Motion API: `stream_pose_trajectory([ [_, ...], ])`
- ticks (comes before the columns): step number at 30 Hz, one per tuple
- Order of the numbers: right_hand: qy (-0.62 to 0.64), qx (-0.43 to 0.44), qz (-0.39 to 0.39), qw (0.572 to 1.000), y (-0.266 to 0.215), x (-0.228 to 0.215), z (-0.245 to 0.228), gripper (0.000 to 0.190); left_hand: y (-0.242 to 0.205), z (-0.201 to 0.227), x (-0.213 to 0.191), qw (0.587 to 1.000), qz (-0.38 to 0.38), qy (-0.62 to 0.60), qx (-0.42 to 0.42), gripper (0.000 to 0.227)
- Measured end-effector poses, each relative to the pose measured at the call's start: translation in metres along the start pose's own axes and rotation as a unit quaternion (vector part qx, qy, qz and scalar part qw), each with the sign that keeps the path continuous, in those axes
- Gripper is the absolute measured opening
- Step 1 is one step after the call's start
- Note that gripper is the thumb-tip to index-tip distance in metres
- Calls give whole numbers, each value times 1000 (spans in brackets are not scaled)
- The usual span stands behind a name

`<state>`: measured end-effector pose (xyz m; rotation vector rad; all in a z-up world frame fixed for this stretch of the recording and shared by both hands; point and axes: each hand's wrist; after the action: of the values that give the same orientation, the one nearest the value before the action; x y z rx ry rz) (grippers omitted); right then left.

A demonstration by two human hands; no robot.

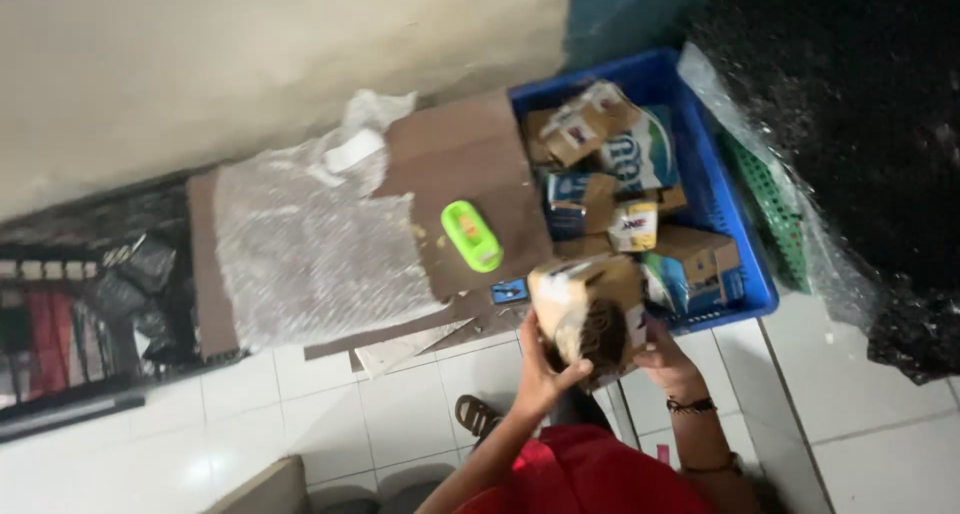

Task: The person wraps small boxes in bubble wrap and then in black plastic, securing them with tape. They place the finished packages into a black crate and repeat the process with additional boxes from a blue bin.

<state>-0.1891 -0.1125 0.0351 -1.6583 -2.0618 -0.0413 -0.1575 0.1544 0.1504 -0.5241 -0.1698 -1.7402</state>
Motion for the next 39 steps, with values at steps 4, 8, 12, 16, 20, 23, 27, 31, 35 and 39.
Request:
stream_pose_trajectory([
  [4,-151,66,-71,984,20,84,-82,108,-26,64,-50,1000,17,-12,14,128],
  [8,-355,-69,-196,911,48,171,-135,113,-66,102,-96,995,95,42,1,123],
  [12,-493,-130,-271,816,80,233,-145,112,-96,109,-148,958,156,220,99,112],
  [16,-310,-76,-171,932,113,284,-126,93,-105,124,-177,965,240,-99,27,101],
  [20,-221,-34,-104,969,146,322,-100,89,-87,145,-197,936,291,-196,21,92],
  [23,-177,-13,-108,978,172,338,-94,89,-61,156,-213,930,300,-214,9,87],
  [27,-182,36,-49,981,222,349,-88,83,-15,155,-249,941,282,-186,36,81],
  [31,-211,5,-45,976,281,355,-86,74,44,146,-294,945,304,-94,71,80],
  [35,-178,10,-50,983,347,369,-88,70,96,156,-333,939,345,-11,-2,89],
  [39,-226,51,-4,973,402,368,-84,70,138,160,-356,922,372,85,-65,96],
])
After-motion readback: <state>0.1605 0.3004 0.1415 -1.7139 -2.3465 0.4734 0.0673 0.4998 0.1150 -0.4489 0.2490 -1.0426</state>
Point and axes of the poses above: each hand's wrist, its own y-axis towards the middle knuckle, its own x-axis out of the palm, z = x × y, and after that the axes turned 10 degrees about -y, right-handed
